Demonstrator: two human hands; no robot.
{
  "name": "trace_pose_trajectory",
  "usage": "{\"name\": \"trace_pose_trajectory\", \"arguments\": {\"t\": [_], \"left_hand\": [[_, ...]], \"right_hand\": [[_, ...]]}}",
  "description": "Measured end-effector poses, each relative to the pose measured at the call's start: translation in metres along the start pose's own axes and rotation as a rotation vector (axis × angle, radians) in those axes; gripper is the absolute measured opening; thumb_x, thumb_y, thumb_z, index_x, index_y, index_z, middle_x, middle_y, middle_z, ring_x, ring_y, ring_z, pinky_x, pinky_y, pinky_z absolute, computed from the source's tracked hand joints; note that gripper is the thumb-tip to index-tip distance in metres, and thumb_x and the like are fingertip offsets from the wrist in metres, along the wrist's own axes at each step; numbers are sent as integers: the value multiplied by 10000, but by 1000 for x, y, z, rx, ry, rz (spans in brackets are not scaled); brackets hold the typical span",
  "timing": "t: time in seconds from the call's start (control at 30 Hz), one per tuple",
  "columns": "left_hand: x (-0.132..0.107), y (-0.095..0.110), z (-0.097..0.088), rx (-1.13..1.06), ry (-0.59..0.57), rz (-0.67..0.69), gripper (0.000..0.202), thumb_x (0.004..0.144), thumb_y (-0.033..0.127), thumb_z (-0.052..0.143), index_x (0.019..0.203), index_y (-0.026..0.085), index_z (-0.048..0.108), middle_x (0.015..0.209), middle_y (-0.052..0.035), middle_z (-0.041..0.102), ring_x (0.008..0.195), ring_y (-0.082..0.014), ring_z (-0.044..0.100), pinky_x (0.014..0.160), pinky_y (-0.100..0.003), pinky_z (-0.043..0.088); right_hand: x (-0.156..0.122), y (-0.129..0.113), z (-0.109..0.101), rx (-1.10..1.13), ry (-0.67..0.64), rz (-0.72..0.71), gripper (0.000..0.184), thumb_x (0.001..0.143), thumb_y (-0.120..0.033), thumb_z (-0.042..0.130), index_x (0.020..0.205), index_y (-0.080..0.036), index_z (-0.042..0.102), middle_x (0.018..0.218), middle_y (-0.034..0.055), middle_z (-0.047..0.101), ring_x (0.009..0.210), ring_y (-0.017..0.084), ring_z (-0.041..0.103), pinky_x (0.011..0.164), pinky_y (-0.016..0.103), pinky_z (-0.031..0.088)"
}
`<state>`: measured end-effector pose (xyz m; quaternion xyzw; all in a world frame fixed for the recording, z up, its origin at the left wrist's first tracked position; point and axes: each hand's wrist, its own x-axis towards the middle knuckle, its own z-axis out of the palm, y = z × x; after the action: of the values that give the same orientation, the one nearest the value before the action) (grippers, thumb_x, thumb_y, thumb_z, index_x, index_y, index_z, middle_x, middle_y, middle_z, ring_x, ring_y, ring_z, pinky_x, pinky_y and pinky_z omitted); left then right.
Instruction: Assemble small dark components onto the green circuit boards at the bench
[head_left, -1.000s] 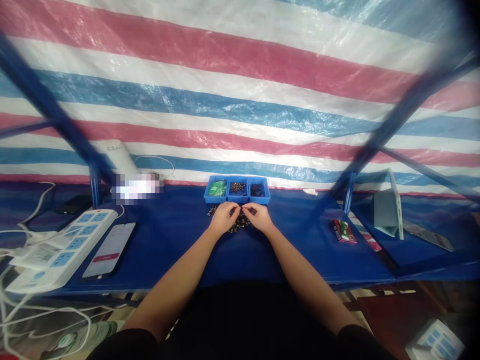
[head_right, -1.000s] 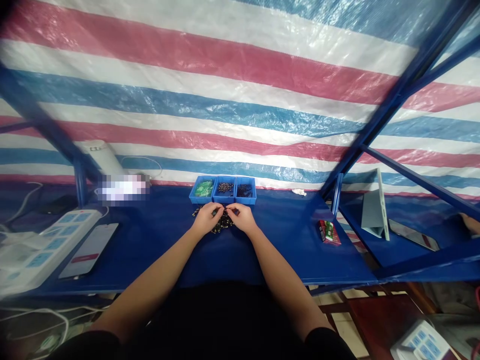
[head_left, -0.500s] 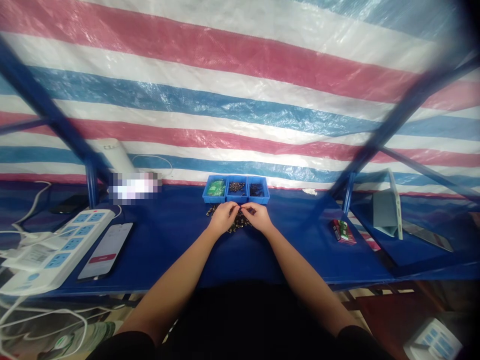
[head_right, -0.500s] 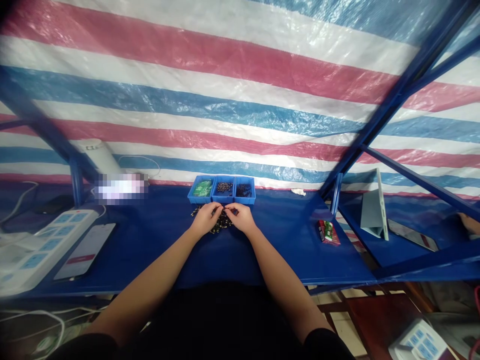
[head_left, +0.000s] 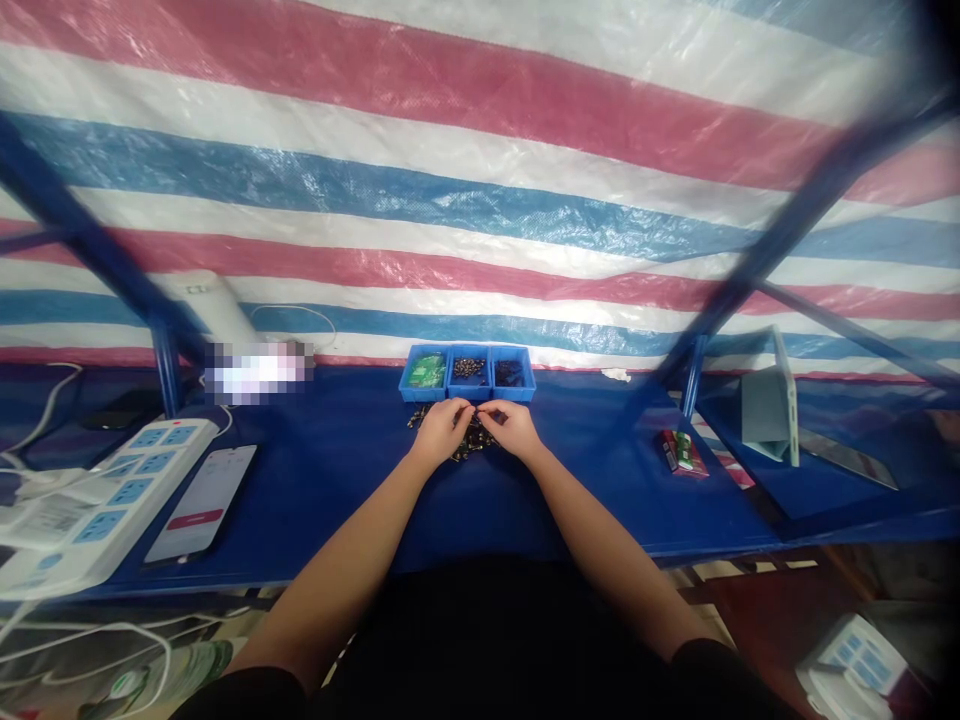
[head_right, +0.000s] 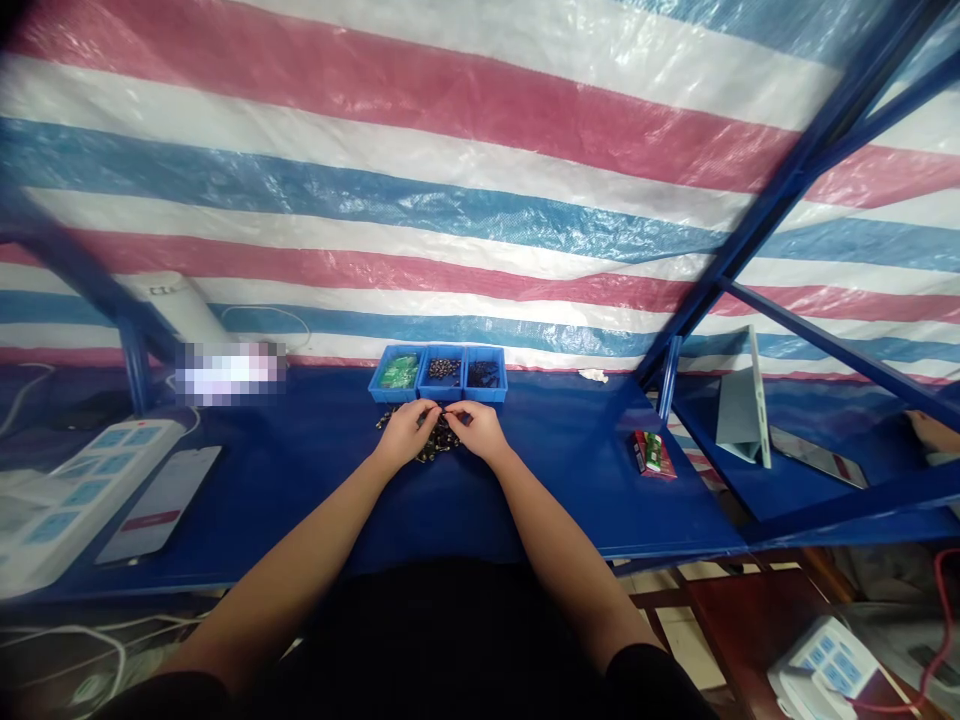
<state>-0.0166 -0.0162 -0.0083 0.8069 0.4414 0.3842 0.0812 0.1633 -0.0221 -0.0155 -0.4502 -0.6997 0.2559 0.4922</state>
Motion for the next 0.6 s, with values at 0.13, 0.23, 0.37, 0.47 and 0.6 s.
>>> {"name": "trace_pose_trajectory", "arguments": {"t": [0.13, 0.23, 0.37, 0.47, 0.6], "left_hand": [[0, -2, 1, -6, 4, 4, 246, 950, 376, 445, 901, 216, 625, 802, -30, 670, 739, -189, 599, 728, -330, 453], [0, -3, 2, -23, 14, -2, 217, 931, 385, 487, 936, 226, 635, 821, -28, 682, 751, -189, 611, 738, -331, 460], [-1, -3, 3, -37, 11, -5, 196, 922, 369, 506, 964, 237, 645, 834, -20, 690, 755, -183, 616, 738, -327, 468], [0, -2, 2, -38, 23, -1, 206, 923, 369, 499, 978, 238, 649, 831, -19, 692, 743, -180, 617, 739, -327, 469], [0, -1, 1, -37, 31, 1, 203, 920, 368, 508, 980, 236, 650, 838, -17, 696, 728, -173, 619, 731, -315, 466]], "right_hand": [[0, 0, 0, -1, -4, 1, 197, 816, -326, 606, 917, -212, 730, 856, 41, 736, 721, 180, 668, 640, 289, 527], [1, -1, -2, -9, 12, 3, 192, 818, -319, 603, 917, -213, 729, 858, 42, 734, 723, 180, 668, 648, 292, 529], [0, -2, -3, -18, 21, 0, 182, 815, -309, 604, 912, -218, 729, 857, 39, 732, 725, 179, 667, 652, 294, 529], [1, -1, -3, -25, 17, 2, 186, 815, -312, 603, 916, -218, 728, 856, 38, 732, 720, 179, 665, 644, 294, 527], [1, 0, -2, -18, 18, 8, 188, 813, -312, 604, 914, -215, 729, 845, 37, 730, 696, 173, 658, 631, 292, 522]]}}
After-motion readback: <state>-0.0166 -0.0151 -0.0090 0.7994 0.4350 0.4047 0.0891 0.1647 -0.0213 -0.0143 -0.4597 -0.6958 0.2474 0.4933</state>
